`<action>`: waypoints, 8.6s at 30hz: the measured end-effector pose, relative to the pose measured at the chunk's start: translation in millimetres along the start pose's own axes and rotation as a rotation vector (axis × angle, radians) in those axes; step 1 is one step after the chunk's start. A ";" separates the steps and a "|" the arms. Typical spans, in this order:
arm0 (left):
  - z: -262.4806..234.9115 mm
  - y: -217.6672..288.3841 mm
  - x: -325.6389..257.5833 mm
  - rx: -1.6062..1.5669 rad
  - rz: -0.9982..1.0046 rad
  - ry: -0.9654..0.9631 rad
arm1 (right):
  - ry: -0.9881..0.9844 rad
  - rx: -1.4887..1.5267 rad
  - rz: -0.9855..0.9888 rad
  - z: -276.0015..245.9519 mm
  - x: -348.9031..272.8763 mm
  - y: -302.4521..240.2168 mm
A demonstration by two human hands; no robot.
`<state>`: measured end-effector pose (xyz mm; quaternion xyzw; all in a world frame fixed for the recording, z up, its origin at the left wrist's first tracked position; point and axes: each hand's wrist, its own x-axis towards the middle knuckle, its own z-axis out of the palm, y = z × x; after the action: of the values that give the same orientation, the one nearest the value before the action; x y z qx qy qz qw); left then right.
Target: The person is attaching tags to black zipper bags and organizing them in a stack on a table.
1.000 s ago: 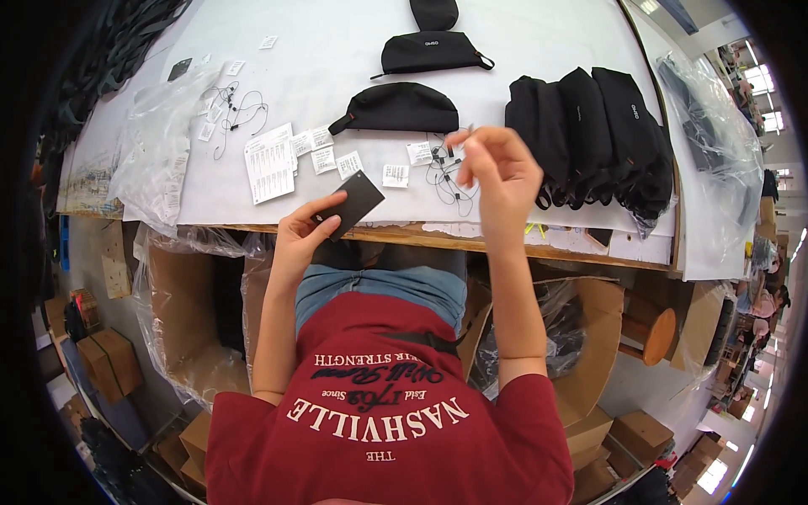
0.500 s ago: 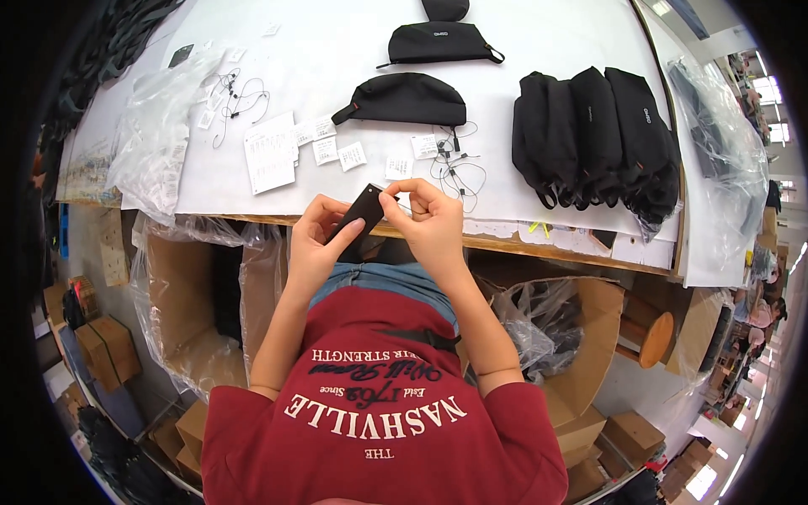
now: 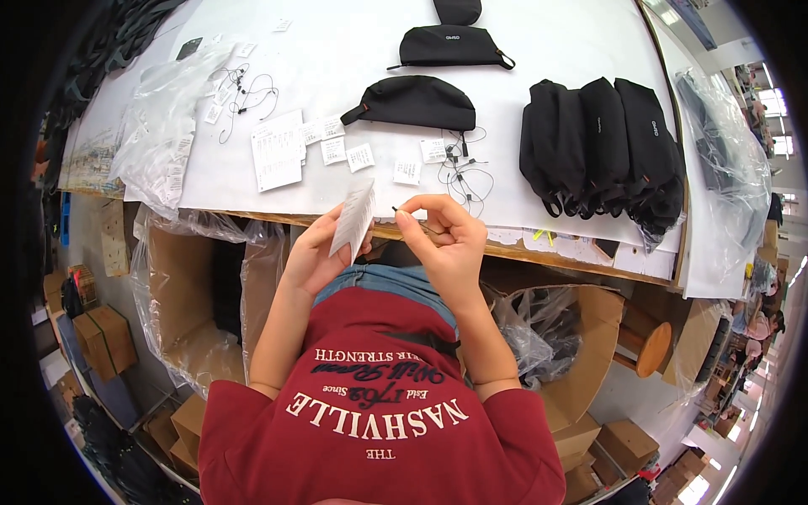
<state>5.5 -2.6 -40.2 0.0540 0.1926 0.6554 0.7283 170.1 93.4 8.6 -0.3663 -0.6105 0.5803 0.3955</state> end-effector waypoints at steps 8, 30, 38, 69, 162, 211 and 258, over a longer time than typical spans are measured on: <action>23.7 -10.5 -3.3 1.007 0.396 0.306 | -0.044 -0.354 -0.137 11.6 -1.2 -3.5; 45.6 4.2 -16.3 0.523 0.017 0.067 | -0.082 -0.163 -0.111 -1.7 1.1 0.6; 57.2 4.5 -18.2 0.747 0.100 0.004 | -0.080 -0.161 -0.148 -5.1 -1.2 3.9; 58.9 -13.0 -16.4 1.541 0.834 0.298 | 0.006 -0.401 -0.252 11.7 -15.6 -14.3; 79.9 -2.2 2.2 1.042 0.221 0.169 | -0.001 0.118 -0.264 1.7 -35.2 0.4; 63.2 -42.8 0.2 1.105 -0.041 -0.876 | -1.007 0.295 0.541 30.2 -6.2 64.8; 12.1 61.5 -59.9 1.036 -0.708 -0.232 | -0.481 0.074 0.688 -84.1 -44.5 83.3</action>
<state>-51.7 -50.7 3.9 0.4030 0.4105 0.1869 0.7964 264.2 93.2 -76.0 -0.3884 -0.5064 0.7689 0.0377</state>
